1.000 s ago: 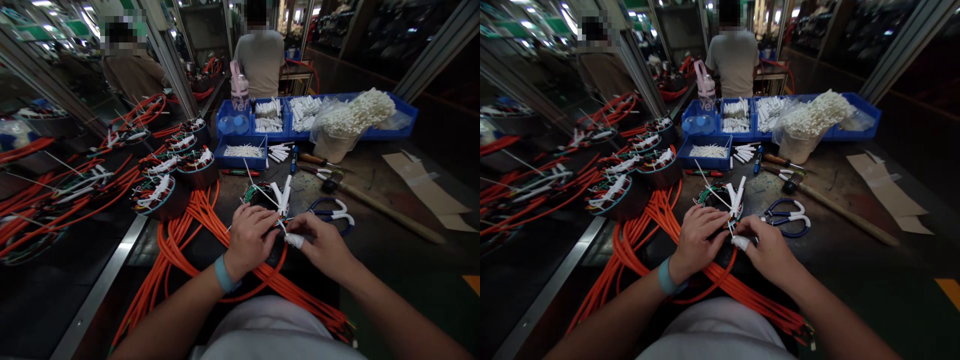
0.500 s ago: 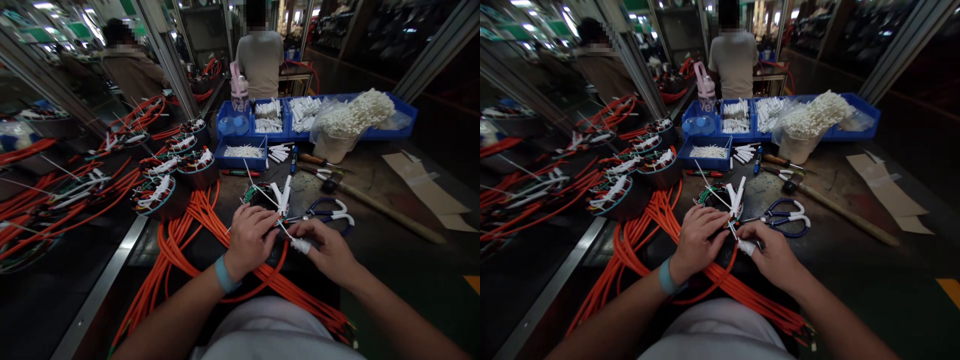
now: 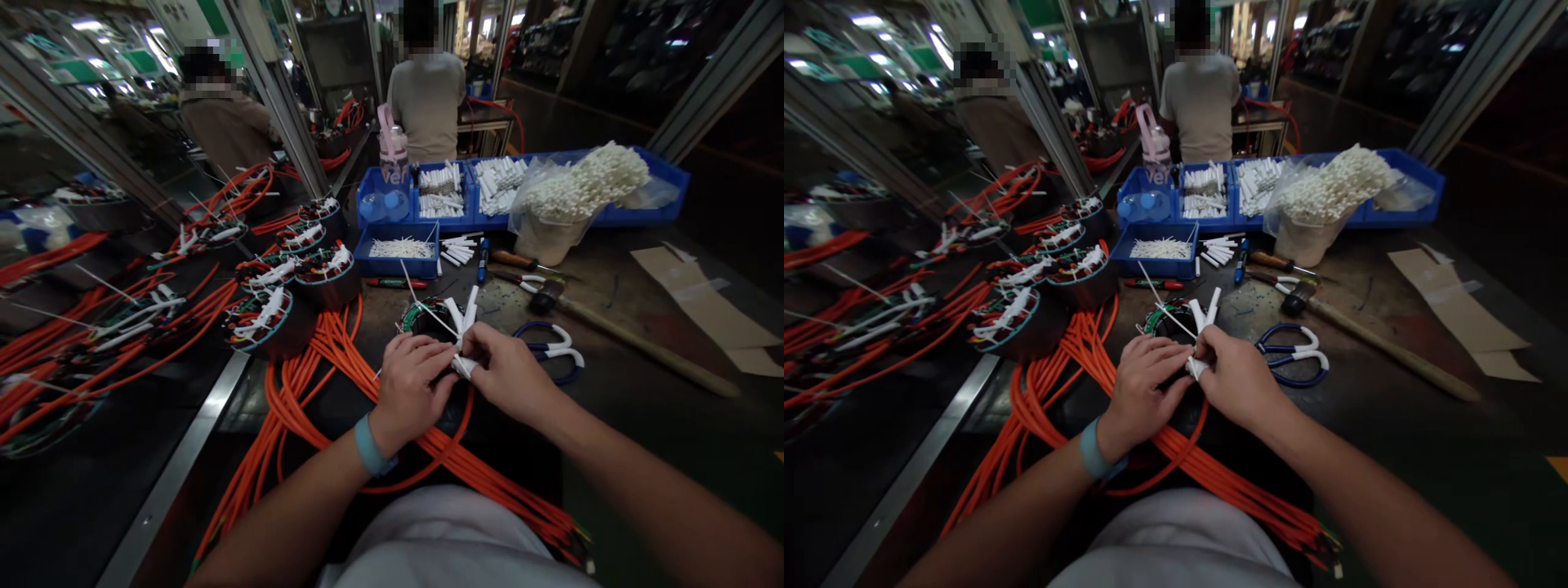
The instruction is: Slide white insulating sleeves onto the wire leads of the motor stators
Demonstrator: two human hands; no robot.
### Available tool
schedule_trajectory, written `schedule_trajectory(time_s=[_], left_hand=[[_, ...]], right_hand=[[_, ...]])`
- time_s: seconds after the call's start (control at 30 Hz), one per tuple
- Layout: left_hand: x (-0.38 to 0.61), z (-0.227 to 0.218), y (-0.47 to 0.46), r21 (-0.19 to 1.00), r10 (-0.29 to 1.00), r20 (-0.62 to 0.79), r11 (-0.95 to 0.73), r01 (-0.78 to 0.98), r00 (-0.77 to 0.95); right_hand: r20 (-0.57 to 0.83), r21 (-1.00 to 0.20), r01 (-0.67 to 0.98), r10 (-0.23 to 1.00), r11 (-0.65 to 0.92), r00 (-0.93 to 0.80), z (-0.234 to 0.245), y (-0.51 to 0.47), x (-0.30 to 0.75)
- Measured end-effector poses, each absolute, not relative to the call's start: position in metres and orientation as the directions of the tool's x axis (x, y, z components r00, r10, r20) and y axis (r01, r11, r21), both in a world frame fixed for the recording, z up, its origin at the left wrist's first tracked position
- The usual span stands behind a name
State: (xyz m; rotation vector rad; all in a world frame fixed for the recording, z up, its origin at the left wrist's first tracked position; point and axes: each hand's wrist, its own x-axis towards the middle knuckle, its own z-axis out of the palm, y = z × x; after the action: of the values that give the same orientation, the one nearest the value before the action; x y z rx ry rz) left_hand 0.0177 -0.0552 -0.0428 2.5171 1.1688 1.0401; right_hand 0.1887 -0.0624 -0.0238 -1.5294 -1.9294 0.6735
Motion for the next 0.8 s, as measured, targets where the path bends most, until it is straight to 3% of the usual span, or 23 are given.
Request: schedule_trajectory(time_s=[0.1, 0.23, 0.37, 0.43, 0.53, 0.6, 0.7, 0.73, 0.8], left_hand=[[0.017, -0.042, -0.056, 0.431, 0.73, 0.511, -0.675, 0.599, 0.454], [0.016, -0.034, -0.057, 0.408, 0.751, 0.458, -0.653, 0.638, 0.476], [0.013, -0.026, -0.05, 0.357, 0.764, 0.374, -0.642, 0.678, 0.526], [0.012, -0.025, -0.045, 0.347, 0.733, 0.349, -0.68, 0.646, 0.584], [0.01, -0.025, -0.04, 0.329, 0.714, 0.335, -0.7, 0.634, 0.615], [0.008, -0.026, -0.038, 0.324, 0.713, 0.322, -0.701, 0.636, 0.623], [0.007, -0.026, -0.037, 0.34, 0.709, 0.319, -0.705, 0.622, 0.629], [0.007, -0.027, -0.037, 0.347, 0.709, 0.322, -0.705, 0.618, 0.628], [0.007, -0.027, -0.038, 0.354, 0.708, 0.325, -0.705, 0.614, 0.627]], right_hand=[[0.244, -0.425, 0.792, 0.898, 0.439, -0.366, -0.014, -0.057, 0.191], [0.393, 0.124, 0.662, 0.576, 0.739, -0.717, -0.005, -0.06, 0.2], [0.444, 0.265, 0.422, 0.278, 0.867, -0.852, -0.001, -0.059, 0.202], [0.511, 0.314, 0.427, 0.228, 0.848, -0.829, 0.003, -0.045, 0.199], [0.595, 0.274, 0.584, 0.343, 0.764, -0.727, 0.011, -0.015, 0.195], [0.581, 0.066, 0.589, 0.449, 0.806, -0.679, 0.014, -0.004, 0.199], [0.371, -0.344, 0.451, 0.56, 0.824, -0.74, 0.013, -0.012, 0.214], [0.293, -0.407, 0.443, 0.574, 0.799, -0.764, 0.012, -0.018, 0.218], [0.211, -0.355, 0.502, 0.591, 0.789, -0.779, 0.006, -0.028, 0.221]])
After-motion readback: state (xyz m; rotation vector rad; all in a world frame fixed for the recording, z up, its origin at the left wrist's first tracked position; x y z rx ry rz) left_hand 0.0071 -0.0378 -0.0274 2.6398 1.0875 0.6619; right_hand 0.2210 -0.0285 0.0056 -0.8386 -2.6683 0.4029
